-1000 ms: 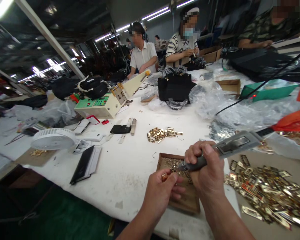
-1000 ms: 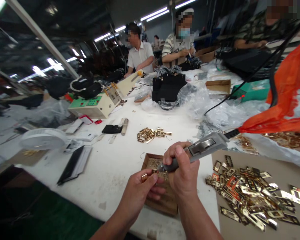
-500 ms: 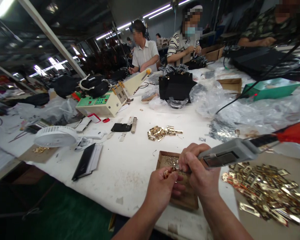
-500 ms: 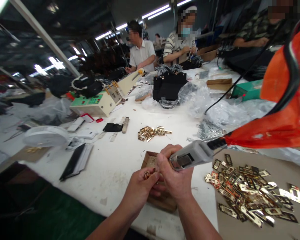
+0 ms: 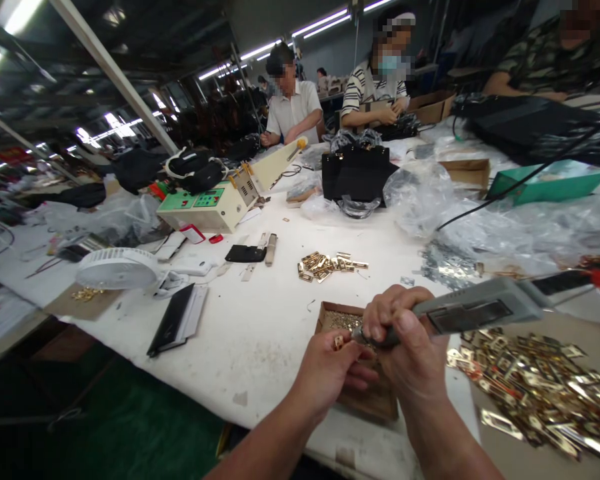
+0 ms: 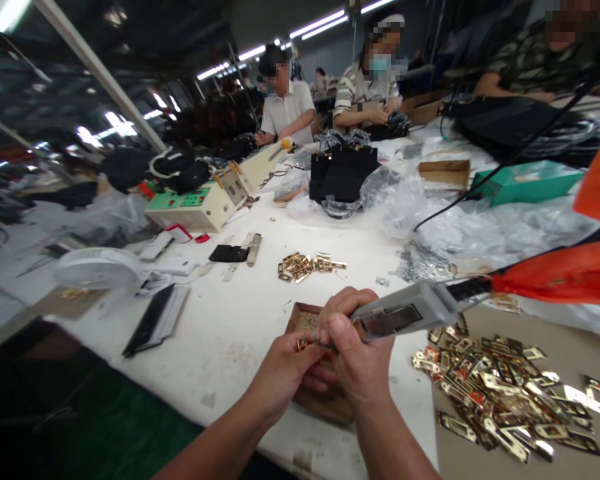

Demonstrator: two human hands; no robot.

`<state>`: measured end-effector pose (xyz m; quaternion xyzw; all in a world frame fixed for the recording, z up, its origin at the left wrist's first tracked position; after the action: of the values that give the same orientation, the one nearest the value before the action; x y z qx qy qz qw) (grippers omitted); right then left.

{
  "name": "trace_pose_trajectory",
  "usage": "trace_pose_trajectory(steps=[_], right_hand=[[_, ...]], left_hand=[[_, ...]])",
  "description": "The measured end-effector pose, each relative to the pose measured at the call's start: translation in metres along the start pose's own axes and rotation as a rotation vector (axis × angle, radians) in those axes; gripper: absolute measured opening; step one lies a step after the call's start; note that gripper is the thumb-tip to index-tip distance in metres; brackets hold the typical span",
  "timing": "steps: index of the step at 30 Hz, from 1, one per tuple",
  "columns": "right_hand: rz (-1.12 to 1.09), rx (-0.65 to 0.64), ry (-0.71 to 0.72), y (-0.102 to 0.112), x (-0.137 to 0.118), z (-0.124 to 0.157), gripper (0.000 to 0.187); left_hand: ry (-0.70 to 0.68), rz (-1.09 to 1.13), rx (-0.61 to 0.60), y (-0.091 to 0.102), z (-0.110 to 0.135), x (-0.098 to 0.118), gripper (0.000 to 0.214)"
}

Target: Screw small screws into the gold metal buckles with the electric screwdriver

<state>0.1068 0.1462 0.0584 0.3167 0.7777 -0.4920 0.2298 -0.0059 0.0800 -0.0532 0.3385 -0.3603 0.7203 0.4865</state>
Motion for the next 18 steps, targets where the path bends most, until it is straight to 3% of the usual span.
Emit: trace_pose_trajectory(steps=[9, 18], right_hand=[[-0.041, -0.007, -0.019, -0.003, 0.003, 0.002, 0.017], [0.073, 0.006, -0.009, -0.002, 0.004, 0.004, 0.021]], left_hand=[[0.006, 0.098, -0.063, -0.009, 0.001, -0.003, 0.041], [-0.003, 0.153, -0.070, -0.013, 0.004, 0.001, 0.054]])
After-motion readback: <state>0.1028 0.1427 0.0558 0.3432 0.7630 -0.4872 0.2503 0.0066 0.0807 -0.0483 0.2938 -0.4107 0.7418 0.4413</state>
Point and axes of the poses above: each hand's wrist, its own z-axis away from the middle knuckle, its own y-axis out of the back of the hand, x = y × z, the point moved 10 cm from there along -z, towards the middle knuckle, and after that the axes turned 5 degrees about z, right-handed, at the moved point
